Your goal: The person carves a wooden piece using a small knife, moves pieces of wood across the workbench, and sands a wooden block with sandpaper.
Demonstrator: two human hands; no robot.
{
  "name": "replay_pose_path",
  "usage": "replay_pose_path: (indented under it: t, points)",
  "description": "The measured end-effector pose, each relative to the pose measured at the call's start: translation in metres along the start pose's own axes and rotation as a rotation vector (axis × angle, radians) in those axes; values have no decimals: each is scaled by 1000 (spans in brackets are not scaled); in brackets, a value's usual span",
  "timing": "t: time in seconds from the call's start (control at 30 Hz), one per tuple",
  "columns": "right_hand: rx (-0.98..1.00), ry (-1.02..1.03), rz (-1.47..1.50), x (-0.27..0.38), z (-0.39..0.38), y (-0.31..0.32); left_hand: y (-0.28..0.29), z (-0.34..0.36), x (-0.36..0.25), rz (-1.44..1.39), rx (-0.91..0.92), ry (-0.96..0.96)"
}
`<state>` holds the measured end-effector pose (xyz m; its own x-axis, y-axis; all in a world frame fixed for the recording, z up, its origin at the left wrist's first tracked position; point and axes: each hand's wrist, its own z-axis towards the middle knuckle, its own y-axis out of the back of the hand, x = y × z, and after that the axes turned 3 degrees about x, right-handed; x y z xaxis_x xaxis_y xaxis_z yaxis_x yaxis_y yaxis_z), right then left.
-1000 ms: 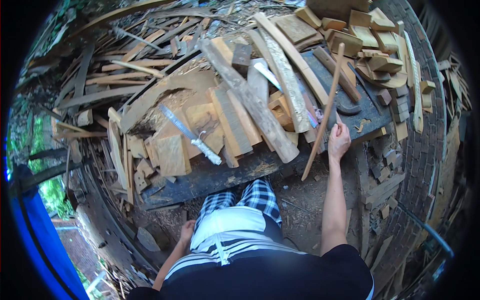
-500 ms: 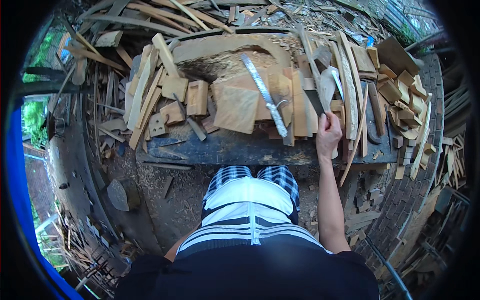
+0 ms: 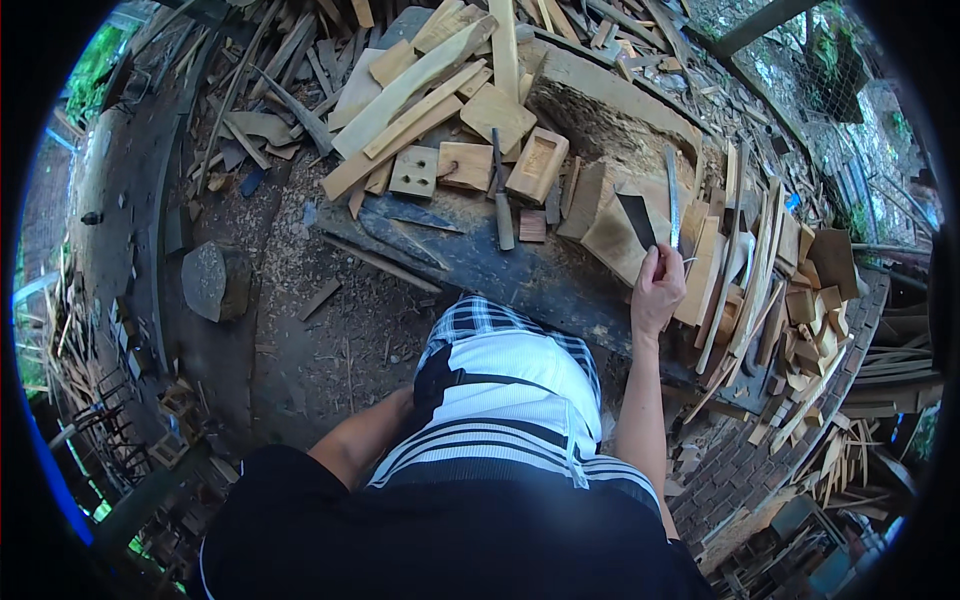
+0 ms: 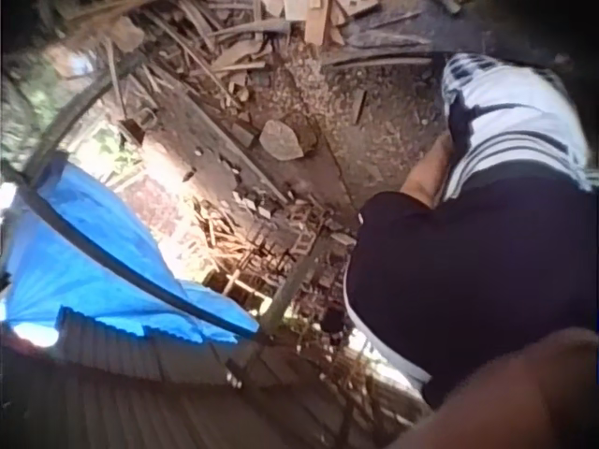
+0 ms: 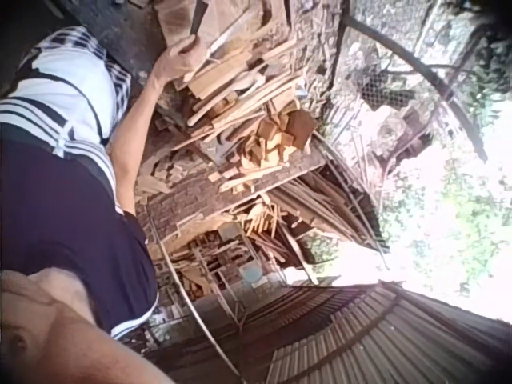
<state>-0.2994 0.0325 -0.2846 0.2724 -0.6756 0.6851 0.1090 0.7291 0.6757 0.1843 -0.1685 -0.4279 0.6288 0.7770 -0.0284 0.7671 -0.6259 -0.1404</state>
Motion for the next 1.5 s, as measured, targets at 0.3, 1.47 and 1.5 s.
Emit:
replay_pose_path:
  t: [0.3, 1.47, 1.5]
  points:
    - [-119, -89, -216, -11, -23, -4, -23, 47, -98, -145, 97, 148]
    - [145, 212, -495, -14, 18, -34, -397, -4, -264, 897, 335, -1016]
    - [131, 218, -527, -15, 25, -37, -397, -9, -263, 872, 330, -962]
